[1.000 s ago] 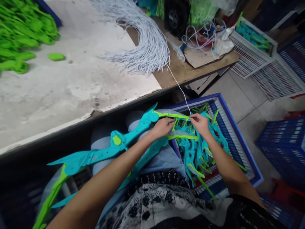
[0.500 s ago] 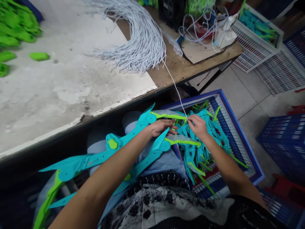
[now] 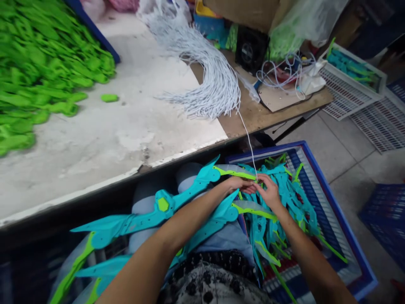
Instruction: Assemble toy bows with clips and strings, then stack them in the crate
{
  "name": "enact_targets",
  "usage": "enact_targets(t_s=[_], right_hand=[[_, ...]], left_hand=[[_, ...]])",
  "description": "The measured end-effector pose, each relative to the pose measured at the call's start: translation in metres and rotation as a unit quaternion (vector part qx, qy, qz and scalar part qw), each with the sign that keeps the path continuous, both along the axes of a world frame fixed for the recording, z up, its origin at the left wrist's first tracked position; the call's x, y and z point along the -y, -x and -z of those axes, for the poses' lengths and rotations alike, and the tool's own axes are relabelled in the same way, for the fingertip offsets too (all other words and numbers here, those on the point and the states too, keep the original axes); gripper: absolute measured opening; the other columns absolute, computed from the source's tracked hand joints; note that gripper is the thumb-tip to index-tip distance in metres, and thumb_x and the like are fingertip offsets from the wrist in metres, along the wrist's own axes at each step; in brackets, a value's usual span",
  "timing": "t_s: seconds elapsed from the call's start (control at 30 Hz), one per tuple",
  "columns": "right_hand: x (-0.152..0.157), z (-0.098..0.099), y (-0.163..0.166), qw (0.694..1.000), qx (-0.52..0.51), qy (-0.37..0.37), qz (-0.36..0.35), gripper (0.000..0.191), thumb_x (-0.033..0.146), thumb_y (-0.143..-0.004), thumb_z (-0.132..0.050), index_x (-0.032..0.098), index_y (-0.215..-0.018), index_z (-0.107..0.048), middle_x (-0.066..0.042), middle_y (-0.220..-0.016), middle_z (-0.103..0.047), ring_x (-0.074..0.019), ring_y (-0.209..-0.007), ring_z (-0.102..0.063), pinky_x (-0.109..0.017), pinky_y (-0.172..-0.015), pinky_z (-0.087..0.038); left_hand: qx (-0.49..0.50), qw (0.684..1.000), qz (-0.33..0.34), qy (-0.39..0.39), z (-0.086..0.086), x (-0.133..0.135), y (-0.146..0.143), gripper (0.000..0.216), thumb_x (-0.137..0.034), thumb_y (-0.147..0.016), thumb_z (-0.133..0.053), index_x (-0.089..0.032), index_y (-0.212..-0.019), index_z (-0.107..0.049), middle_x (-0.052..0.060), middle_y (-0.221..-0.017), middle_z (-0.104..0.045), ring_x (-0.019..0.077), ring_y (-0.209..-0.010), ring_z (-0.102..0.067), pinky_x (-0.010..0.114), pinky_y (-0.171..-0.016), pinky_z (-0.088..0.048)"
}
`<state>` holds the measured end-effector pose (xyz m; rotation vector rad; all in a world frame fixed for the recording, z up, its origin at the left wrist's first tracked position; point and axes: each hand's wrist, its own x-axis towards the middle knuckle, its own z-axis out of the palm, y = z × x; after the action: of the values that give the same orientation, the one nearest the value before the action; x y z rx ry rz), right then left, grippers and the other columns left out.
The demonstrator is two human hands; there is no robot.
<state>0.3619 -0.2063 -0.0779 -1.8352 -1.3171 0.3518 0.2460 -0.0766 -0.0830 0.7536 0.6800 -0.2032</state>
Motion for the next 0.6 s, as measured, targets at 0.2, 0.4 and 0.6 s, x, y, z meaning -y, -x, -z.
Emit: enact_targets(t_s=[0.2,0.4,0.6], right_hand=[[-0.005,-0.001,-0.010,0.999,-0.006,0.042,0.025,0.056,0.040,-0.086,-0.060,0.022,-0.137,-0.045,-0.010,-0.111,-0.069,-0.0219,-0.092,-0.068,-0.038,-0.084,-0.056],[-0.035,-0.007,-0.022,0.998,-0.005,0.066,0.006,0.065,0.039,-0.086,-0.058,0.024,-0.145,-0.035,-0.008,-0.113,-0.070,-0.0210,-0.089,-0.068,-0.038,-0.086,-0.055],[-0.068,-0.028,-0.031,0.988,0.036,0.142,-0.045,0.059,0.029,-0.079,-0.062,0.024,-0.137,-0.050,-0.007,-0.110,-0.071,-0.0240,-0.096,-0.069,-0.039,-0.089,-0.054]], left_hand=[[-0.022,0.986,-0.126,-0.107,-0.043,-0.006,0.073,0.029,-0.036,-0.064,-0.081,-0.015,-0.063,-0.061,0.007,-0.083,-0.073,0.0208,-0.088,-0.067,0.037,-0.092,-0.048],[-0.163,0.885,-0.193,-0.391,-0.115,-0.032,0.237,0.041,-0.058,-0.074,-0.063,-0.020,-0.089,-0.069,0.008,-0.103,-0.072,0.0260,-0.097,-0.065,0.037,-0.088,-0.050],[-0.328,0.604,-0.143,-0.712,-0.077,-0.030,0.382,0.034,-0.053,-0.072,-0.049,-0.024,-0.063,-0.063,0.014,-0.093,-0.072,0.0353,-0.089,-0.066,0.052,-0.089,-0.048]])
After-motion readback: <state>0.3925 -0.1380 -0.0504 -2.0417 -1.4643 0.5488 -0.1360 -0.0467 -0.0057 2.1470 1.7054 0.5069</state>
